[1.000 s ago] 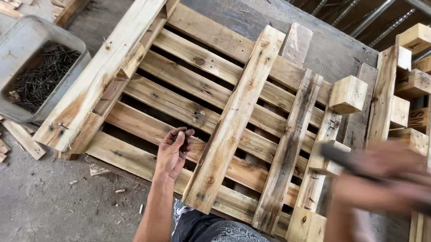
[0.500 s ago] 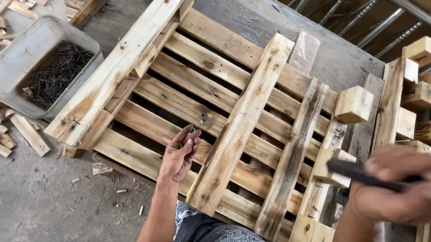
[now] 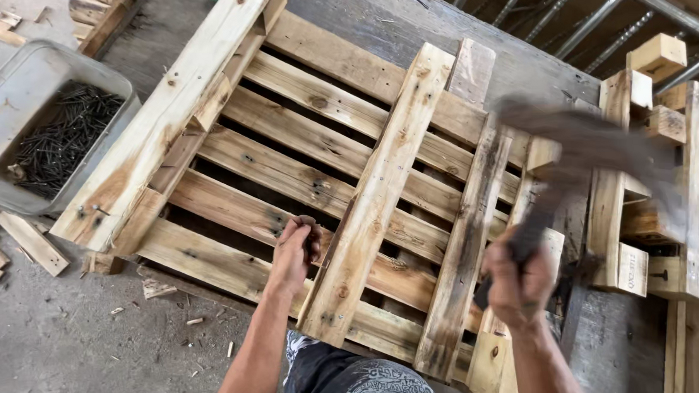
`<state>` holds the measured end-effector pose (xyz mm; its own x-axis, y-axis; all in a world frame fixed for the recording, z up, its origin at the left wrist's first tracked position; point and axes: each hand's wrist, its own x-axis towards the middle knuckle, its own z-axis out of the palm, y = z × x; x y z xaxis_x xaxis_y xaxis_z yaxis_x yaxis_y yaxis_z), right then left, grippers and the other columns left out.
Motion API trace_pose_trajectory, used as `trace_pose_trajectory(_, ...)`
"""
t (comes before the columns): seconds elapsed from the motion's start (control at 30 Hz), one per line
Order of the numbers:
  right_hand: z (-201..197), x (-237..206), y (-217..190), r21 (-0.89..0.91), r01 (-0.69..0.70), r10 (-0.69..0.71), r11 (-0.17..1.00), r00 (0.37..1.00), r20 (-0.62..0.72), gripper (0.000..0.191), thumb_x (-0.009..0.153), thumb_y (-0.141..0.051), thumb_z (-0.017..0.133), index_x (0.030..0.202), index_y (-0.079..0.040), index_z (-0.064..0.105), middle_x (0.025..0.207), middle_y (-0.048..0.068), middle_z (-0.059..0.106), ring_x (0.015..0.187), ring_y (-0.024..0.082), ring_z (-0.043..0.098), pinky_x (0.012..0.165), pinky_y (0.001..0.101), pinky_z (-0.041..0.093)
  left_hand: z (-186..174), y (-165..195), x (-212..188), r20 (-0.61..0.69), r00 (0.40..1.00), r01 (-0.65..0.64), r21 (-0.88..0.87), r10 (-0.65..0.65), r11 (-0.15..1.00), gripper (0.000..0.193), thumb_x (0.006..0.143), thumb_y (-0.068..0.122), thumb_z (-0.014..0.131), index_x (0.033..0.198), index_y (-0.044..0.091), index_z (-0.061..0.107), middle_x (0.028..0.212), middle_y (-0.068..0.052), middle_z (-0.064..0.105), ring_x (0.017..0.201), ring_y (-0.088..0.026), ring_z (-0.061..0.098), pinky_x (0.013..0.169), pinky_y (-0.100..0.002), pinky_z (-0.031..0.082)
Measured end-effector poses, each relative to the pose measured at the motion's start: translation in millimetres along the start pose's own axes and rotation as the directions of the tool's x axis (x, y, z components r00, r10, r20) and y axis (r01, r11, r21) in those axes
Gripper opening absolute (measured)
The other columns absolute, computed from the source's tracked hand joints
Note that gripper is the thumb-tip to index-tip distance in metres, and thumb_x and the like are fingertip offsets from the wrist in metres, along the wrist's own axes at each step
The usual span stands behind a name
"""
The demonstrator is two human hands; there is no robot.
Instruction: The person assembles a wooden pallet by nailing wooden planks together using a hammer. They repeatedly pick nails from a container, position planks on the pallet frame, and hammer the nails to secure the structure.
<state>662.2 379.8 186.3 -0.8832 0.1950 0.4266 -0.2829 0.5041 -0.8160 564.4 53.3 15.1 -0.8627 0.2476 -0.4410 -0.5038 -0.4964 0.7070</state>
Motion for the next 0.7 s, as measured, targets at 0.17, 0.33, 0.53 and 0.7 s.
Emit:
trace_pose_trajectory(0.17, 56.1, 8.7, 13.3, 0.042, 0.001, 0.003, 0.999, 0.996, -0.086, 0.013, 0.105, -0.025, 0.058, 0.099, -0.015, 0.053, 0.067, 0.001, 0.055, 0.046, 0.009, 0.051, 0.042, 0.0262, 0.045, 23.4, 4.9, 6.0, -0.057, 0.991, 0.129, 0.579, -0.117, 0.805, 0.057, 0.103, 0.050, 0.050, 0.139, 0.006, 0.051, 0.150, -0.016, 0.050, 0.139, -0.032, 0.045, 0.110, -0.055, 0.034)
trace_pose_trajectory(0.33, 71.9, -38.7, 39.6, -0.527, -0.431, 0.610, 0.732, 0.759, 0.227, 0.028, 0.095, -0.033, 0.064, 0.100, -0.007, 0.056, 0.064, 0.006, 0.063, 0.052, 0.016, 0.060, 0.047, 0.0335, 0.047, 47.3, 5.5, 2.2, 0.114, 0.993, -0.095, 0.913, -0.024, 0.397, 0.093, 0.091, 0.064, 0.063, 0.151, -0.003, 0.037, 0.151, -0.028, 0.046, 0.141, -0.038, 0.046, 0.117, -0.046, 0.037)
trace_pose_trajectory(0.53, -9.3, -111.0, 25.8, -0.102, -0.808, 0.813, 0.581, 0.569, 0.124, 0.031, 0.092, -0.035, 0.067, 0.097, -0.005, 0.063, 0.072, 0.004, 0.063, 0.061, 0.013, 0.055, 0.053, 0.0313, 0.046, 41.6, -18.4, 14.5, 0.146, 0.986, -0.165, 0.893, 0.076, 0.420, 0.077, 0.098, 0.053, 0.063, 0.144, -0.006, 0.045, 0.139, -0.029, 0.057, 0.132, -0.041, 0.053, 0.107, -0.047, 0.042)
trace_pose_trajectory(0.7, -87.5, -191.3, 11.9, -0.207, -0.875, 0.839, 0.437, 0.480, -0.257, 0.033, 0.083, -0.027, 0.082, 0.097, -0.002, 0.066, 0.073, 0.005, 0.064, 0.067, 0.015, 0.056, 0.058, 0.0321, 0.047, 26.2, -28.9, 18.0, 0.027, 1.000, -0.018, 0.888, -0.013, 0.459, 0.082, 0.095, 0.057, 0.055, 0.148, -0.005, 0.046, 0.141, -0.027, 0.062, 0.133, -0.034, 0.059, 0.110, -0.040, 0.044)
